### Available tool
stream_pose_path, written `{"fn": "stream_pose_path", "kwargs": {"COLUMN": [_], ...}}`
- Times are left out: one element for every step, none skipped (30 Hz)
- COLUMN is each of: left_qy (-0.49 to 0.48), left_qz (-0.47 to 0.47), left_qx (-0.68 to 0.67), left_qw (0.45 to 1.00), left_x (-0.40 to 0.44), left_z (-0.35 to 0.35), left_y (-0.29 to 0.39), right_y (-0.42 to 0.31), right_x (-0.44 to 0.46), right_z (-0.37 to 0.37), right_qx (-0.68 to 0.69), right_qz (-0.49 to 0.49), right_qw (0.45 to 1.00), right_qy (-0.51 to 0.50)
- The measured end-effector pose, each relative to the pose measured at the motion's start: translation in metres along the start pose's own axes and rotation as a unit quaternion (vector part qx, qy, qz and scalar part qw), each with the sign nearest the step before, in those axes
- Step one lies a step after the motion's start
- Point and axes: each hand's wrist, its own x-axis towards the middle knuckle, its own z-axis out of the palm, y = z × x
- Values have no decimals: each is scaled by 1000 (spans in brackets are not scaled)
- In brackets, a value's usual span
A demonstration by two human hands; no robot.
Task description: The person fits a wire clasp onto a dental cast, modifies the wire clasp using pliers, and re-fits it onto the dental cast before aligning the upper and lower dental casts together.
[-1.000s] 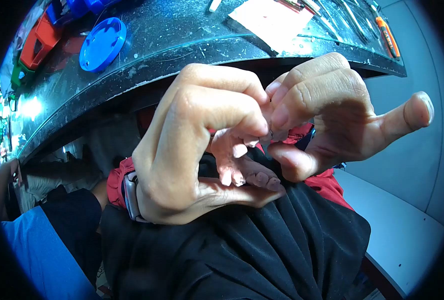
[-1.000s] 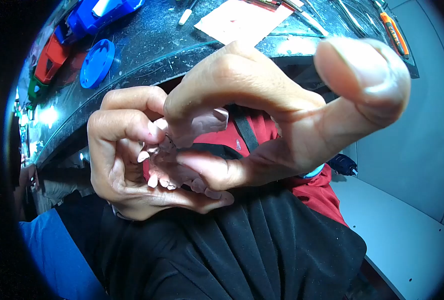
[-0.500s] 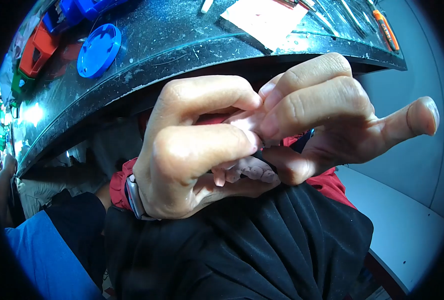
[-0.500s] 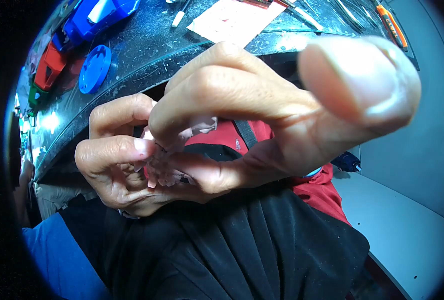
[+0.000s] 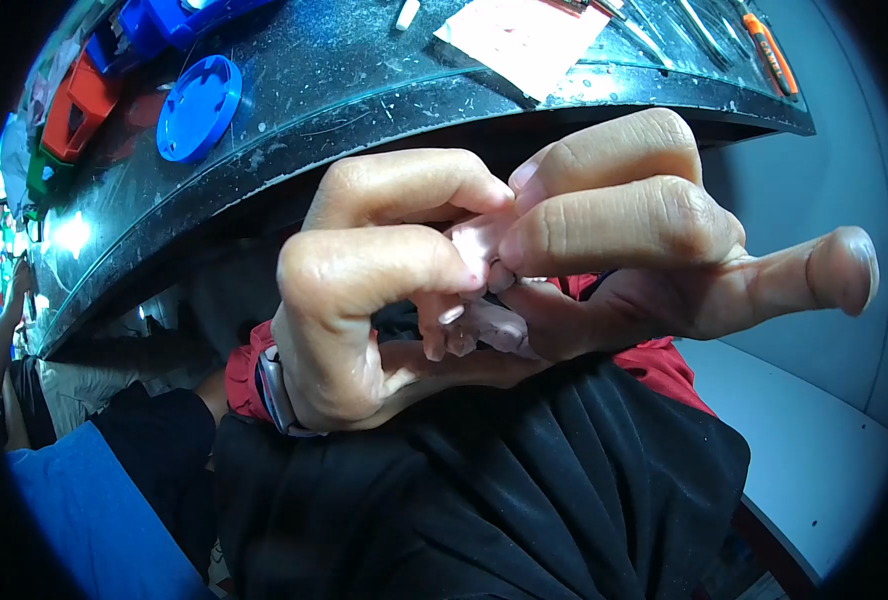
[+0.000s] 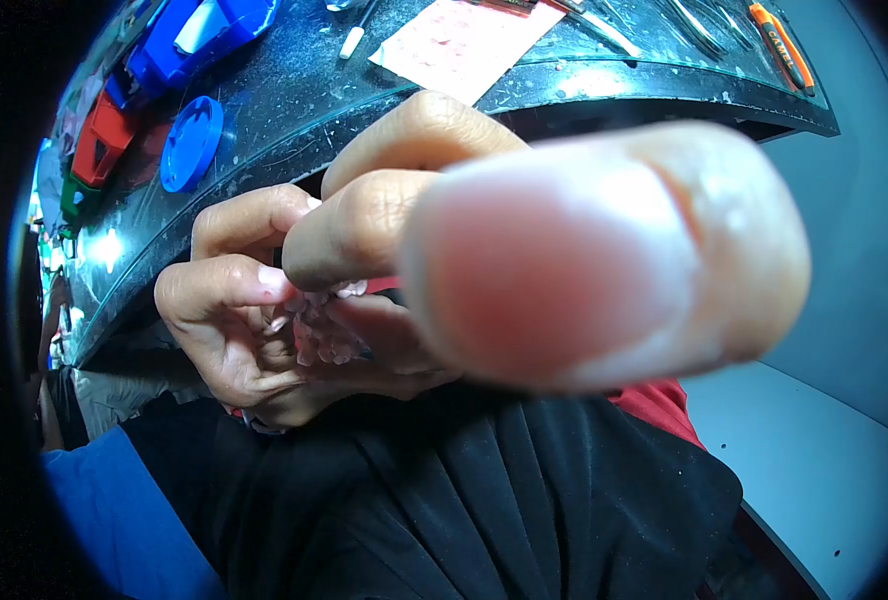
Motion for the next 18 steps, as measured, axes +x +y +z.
{"fn": "stream_pose_path", "kwargs": {"left_qy": [0, 0, 3, 1, 0, -5, -10, -15, -20, -24, -27, -29, -27, -24, -16, -13, -10, -11], "left_qz": [-1, -3, -3, -3, -3, -4, -4, -5, -5, -6, -6, -6, -5, -4, -3, -1, 2, 6], "left_qx": [-3, -6, -11, -15, -19, -22, -23, -25, -27, -31, -34, -39, -44, -48, -52, -53, -54, -53], "left_qw": [1000, 1000, 1000, 1000, 1000, 1000, 1000, 1000, 999, 999, 999, 999, 999, 999, 999, 999, 998, 999], "left_x": [0, 0, -1, -1, -1, 0, 0, 1, 1, 2, 2, 2, 2, 1, 1, 1, 1, 1], "left_z": [0, 0, 1, 1, 0, -1, -2, -3, -4, -5, -5, -5, -5, -4, -2, -1, 0, 0], "left_y": [0, 0, -1, -1, -1, -1, -1, -2, -2, -2, -3, -4, -4, -4, -4, -4, -4, -4], "right_y": [0, 1, 1, 0, 0, 0, 1, 1, 1, 0, 0, -1, -2, -2, -2, -1, 1, 2], "right_x": [0, 0, 0, -7, -7, -6, 1, 2, 2, -4, -4, -4, 1, 3, 5, 5, 6, 6], "right_z": [1, 2, 3, 9, 8, 8, -1, -1, -1, 6, 6, 7, 0, -2, -5, -6, -6, -7], "right_qx": [0, 1, 1, -12, -15, -17, -9, -12, -14, -25, -29, -33, -28, -23, -19, -13, -7, -1], "right_qz": [-2, -5, -7, -11, -10, -9, -4, -4, -3, -7, -3, 1, 12, 16, 20, 16, 12, 9], "right_qw": [1000, 1000, 1000, 999, 999, 999, 1000, 1000, 1000, 999, 999, 999, 1000, 999, 999, 999, 999, 999], "right_qy": [1, 2, 4, 34, 32, 30, -5, -7, -9, 22, 24, 26, 0, -15, -31, -35, -40, -44]}}
